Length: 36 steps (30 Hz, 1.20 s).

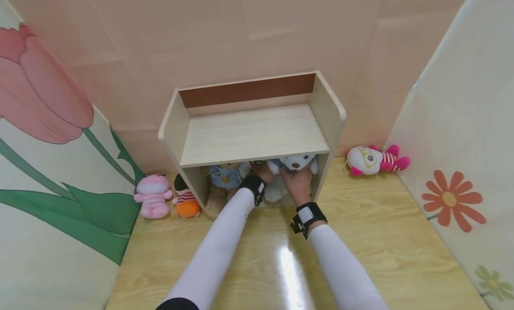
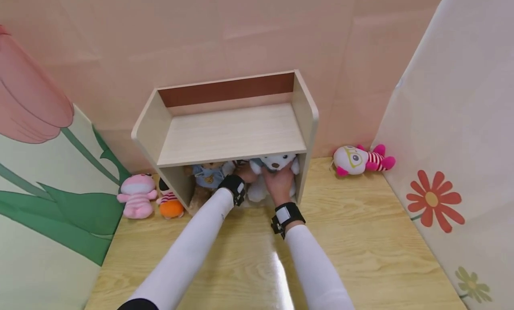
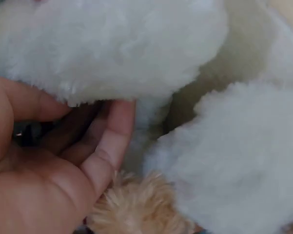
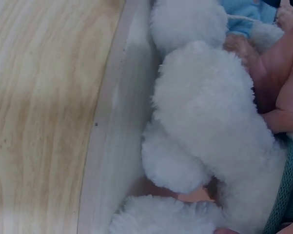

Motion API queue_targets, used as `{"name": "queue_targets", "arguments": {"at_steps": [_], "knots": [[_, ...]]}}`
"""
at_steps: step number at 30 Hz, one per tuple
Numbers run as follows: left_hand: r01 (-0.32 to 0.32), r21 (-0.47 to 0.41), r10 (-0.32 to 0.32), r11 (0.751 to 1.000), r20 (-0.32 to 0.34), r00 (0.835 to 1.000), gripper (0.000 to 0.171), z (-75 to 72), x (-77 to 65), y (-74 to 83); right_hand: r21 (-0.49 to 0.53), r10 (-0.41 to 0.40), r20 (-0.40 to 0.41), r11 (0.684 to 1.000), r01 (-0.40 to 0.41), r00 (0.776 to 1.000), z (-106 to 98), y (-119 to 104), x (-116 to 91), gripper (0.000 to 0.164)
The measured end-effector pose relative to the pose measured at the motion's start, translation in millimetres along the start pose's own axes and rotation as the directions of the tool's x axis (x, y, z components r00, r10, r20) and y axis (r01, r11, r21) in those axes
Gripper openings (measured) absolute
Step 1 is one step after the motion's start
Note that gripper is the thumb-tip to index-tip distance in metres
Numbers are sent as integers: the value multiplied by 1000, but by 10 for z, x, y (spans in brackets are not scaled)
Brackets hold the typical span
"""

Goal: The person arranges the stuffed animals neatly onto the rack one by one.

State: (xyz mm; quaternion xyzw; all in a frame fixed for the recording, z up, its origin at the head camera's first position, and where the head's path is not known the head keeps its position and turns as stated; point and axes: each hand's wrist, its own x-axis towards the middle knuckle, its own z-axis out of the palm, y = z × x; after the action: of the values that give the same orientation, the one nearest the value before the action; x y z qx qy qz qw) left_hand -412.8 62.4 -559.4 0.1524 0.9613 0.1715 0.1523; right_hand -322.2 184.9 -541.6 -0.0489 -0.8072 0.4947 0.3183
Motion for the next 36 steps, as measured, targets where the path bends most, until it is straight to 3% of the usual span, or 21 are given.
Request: {"name": "queue_targets", "arguments": {"at_steps": [4,11,16,21,30,36], "knots": [[19,31,-18,999,-13,1000,40,-78,-54,27,5,-15,12,1000,15,1000,20,6,-40,90],[-19,-21,19,1000,7,1000,42,-83,-96,4,3,27,32,1000,-27,999,8,0,-60,83],[13,-68,-11,998,18,1000,44,-105,-85,1,-12,11,51,1000,-11,999,-10,-18,-40,84],[18,14,-18,1000,-15,1000,57,-101,-70,16,-29,-16,47,999,17,999,-1,14,-8,85],[34,135,-29,990,-42,999,51,-101,-92,113,-1,48,19,999,-48,999,32,20,39,86],[112,79,-109,991,-51,993,56,-129,-156,115,15,98,46,995,-98,994,64,-23,82,82]]}}
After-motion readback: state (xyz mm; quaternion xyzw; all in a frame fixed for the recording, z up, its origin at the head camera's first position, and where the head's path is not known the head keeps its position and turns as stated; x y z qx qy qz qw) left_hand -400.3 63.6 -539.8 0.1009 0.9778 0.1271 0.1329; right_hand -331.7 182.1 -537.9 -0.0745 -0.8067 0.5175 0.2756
